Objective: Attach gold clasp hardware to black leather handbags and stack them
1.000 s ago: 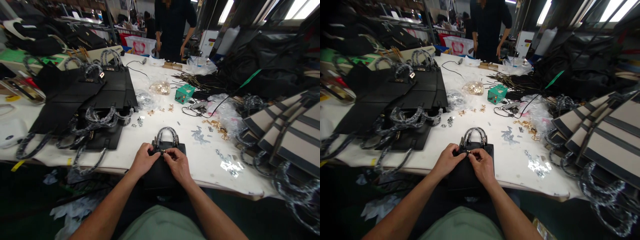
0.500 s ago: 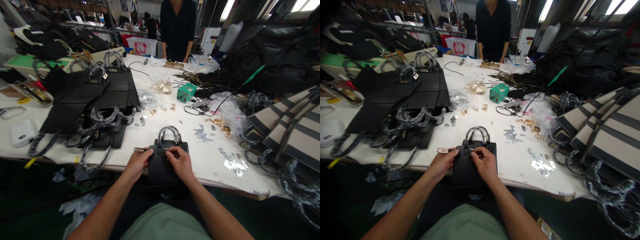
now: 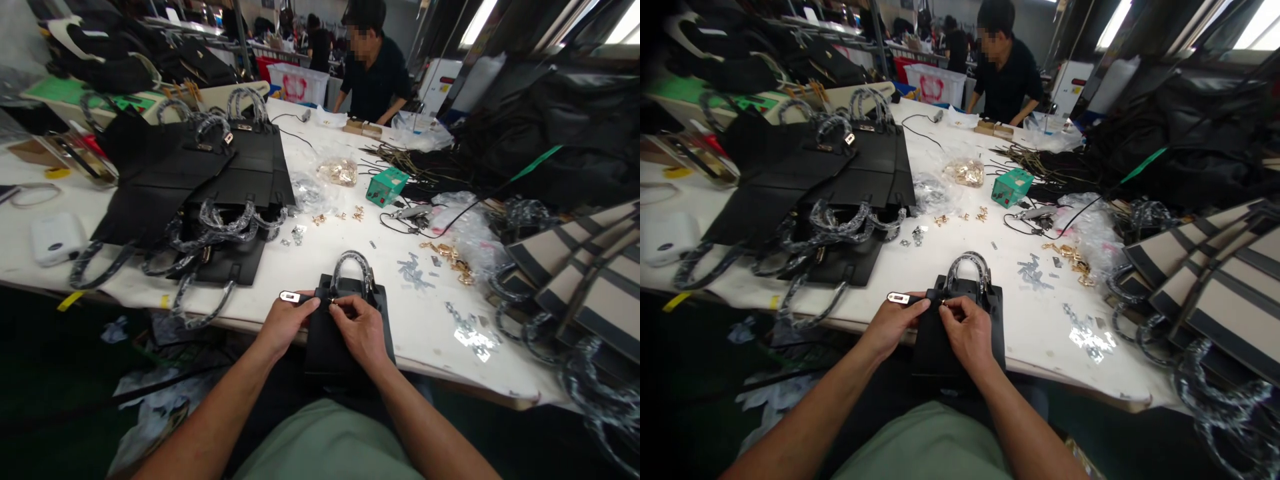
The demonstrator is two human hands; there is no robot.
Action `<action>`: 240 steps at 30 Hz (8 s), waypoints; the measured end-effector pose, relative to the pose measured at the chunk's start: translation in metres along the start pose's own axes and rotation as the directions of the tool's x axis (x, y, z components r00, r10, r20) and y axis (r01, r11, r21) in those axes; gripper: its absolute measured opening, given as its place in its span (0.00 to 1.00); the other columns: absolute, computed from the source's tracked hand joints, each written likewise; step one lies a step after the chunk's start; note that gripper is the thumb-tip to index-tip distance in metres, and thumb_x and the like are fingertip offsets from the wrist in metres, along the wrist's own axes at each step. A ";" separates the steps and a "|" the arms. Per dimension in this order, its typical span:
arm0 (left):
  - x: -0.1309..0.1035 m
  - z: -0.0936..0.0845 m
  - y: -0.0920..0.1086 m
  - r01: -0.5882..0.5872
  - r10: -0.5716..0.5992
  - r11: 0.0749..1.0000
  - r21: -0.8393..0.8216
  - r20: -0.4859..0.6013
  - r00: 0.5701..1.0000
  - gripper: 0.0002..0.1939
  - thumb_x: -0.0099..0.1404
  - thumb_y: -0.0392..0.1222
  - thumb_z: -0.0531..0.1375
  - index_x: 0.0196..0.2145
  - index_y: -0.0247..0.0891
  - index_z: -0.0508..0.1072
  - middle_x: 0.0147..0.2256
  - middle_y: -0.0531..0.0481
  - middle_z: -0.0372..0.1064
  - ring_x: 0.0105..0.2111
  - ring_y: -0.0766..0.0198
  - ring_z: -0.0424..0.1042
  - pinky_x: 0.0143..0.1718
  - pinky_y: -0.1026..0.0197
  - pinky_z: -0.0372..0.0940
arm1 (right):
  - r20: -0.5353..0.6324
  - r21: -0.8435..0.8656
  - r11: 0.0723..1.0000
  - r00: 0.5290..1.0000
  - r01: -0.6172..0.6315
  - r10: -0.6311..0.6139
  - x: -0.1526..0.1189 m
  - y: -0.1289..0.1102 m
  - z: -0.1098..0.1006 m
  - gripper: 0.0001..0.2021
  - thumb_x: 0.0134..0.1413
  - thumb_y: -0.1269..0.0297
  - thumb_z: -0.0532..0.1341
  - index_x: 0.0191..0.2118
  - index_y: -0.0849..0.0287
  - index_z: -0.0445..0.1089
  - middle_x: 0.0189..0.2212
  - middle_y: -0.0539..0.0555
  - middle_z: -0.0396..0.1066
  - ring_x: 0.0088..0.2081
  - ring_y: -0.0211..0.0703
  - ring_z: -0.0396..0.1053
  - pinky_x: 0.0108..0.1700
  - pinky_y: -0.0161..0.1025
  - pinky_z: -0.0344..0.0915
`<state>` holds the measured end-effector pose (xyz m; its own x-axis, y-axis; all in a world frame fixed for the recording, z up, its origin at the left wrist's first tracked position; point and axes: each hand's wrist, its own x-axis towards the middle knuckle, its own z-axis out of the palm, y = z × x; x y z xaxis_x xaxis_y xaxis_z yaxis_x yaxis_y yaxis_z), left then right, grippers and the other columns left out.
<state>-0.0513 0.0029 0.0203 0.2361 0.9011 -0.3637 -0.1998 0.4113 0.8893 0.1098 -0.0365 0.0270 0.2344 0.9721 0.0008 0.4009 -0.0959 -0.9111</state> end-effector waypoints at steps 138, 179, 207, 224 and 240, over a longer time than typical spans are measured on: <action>0.019 0.030 -0.004 0.057 -0.057 0.995 -0.078 -0.003 0.998 0.17 0.53 0.46 0.70 0.37 0.35 0.74 0.33 0.47 0.77 0.33 0.57 0.74 0.39 0.56 0.68 | -0.052 -0.118 0.989 0.994 0.091 -0.097 0.029 0.026 -0.065 0.09 0.53 0.55 0.63 0.34 0.53 0.77 0.36 0.52 0.76 0.39 0.45 0.71 0.44 0.41 0.66; 0.016 0.023 0.005 0.147 -0.136 0.988 -0.055 0.173 0.976 0.21 0.50 0.40 0.72 0.43 0.37 0.73 0.37 0.49 0.76 0.36 0.57 0.74 0.41 0.55 0.67 | -0.177 -0.170 0.985 0.984 -0.035 0.004 0.010 0.037 -0.082 0.09 0.56 0.56 0.62 0.36 0.53 0.76 0.31 0.50 0.77 0.31 0.44 0.74 0.37 0.39 0.69; 0.055 0.039 0.038 0.419 -0.361 0.908 0.025 0.556 0.749 0.39 0.46 0.58 0.70 0.51 0.30 0.75 0.50 0.32 0.73 0.50 0.39 0.72 0.49 0.48 0.66 | -0.128 0.346 0.921 0.964 -0.177 0.234 0.009 0.045 -0.078 0.15 0.54 0.54 0.64 0.42 0.58 0.74 0.31 0.52 0.75 0.33 0.44 0.74 0.32 0.37 0.68; 0.072 0.051 0.014 0.626 -0.472 0.768 -0.134 0.543 0.695 0.31 0.58 0.41 0.57 0.58 0.24 0.68 0.49 0.30 0.73 0.48 0.42 0.74 0.52 0.45 0.66 | -0.177 0.248 0.966 0.978 -0.066 0.112 0.016 0.068 -0.097 0.08 0.53 0.58 0.66 0.34 0.57 0.76 0.30 0.51 0.77 0.32 0.41 0.72 0.36 0.37 0.67; 0.071 0.054 0.012 0.645 -0.492 0.753 -0.129 0.540 0.683 0.32 0.58 0.42 0.57 0.58 0.24 0.68 0.49 0.31 0.73 0.47 0.43 0.75 0.50 0.48 0.67 | -0.154 -0.062 0.995 0.984 0.084 -0.092 0.012 0.064 -0.096 0.07 0.59 0.65 0.61 0.41 0.53 0.76 0.33 0.49 0.74 0.31 0.39 0.69 0.39 0.37 0.65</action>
<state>0.0143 0.0644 0.0201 0.7731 0.3383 -0.5365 -0.1210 0.9090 0.3990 0.2235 -0.0517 0.0083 0.3298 0.9323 0.1483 0.4734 -0.0274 -0.8804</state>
